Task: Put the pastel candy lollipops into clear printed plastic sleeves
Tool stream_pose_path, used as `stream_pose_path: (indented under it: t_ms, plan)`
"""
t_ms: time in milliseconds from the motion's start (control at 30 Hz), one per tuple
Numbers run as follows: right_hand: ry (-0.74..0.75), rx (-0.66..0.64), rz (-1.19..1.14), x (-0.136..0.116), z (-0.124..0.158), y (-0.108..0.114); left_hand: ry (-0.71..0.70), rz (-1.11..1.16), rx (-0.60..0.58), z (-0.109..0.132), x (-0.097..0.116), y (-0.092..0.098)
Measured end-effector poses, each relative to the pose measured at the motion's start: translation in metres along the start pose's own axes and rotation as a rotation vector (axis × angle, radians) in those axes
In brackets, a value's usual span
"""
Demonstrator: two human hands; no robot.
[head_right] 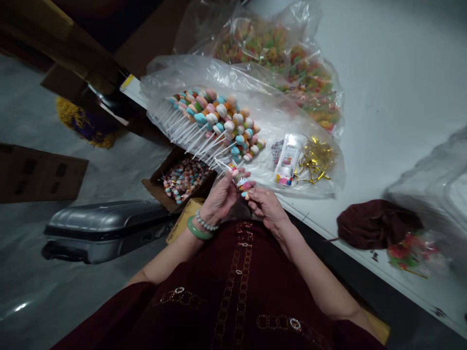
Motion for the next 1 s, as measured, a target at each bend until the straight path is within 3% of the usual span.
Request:
stream_pose_path:
  t_ms: [133, 267, 367, 433, 567, 667, 833, 1000]
  plan:
    - [-0.081, -0.119, -0.043, 0.004, 0.003, -0.007, -0.072, 0.096, -0.019, -0.003, 0.024, -0.005]
    - [-0.026, -0.007, -0.044, 0.006, -0.001, -0.005, -0.04, 0.139, 0.008, -0.003, 0.026, -0.011]
    - [0.079, 0.112, 0.077, 0.006, -0.002, 0.001, -0.089, 0.145, 0.037, -0.001, 0.022, -0.015]
    - [0.259, 0.255, 0.312, -0.001, 0.002, 0.006, -0.117, 0.155, 0.05, 0.001, 0.018, -0.017]
    - [0.714, 0.602, 1.052, -0.016, 0.022, 0.002, -0.123, 0.139, 0.072, 0.003, 0.012, -0.019]
    - [0.869, 0.676, 1.415, -0.016, 0.028, -0.006, -0.089, 0.073, 0.111, 0.002, 0.012, -0.015]
    - [0.864, 0.629, 1.422, -0.016, 0.026, -0.005, -0.014, 0.0, 0.151, 0.0, 0.013, -0.007]
    - [0.764, 0.734, 1.475, -0.02, 0.026, -0.004, 0.022, -0.018, 0.149, 0.002, 0.008, -0.007]
Point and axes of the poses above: each hand's wrist, its own z-axis away from the middle knuckle, its own y-axis out of the back of the hand, x = y × z, the point moved 5 cm from there along -z, towards the middle knuckle, and after that the axes turned 8 degrees about z, right-handed, at the moved point
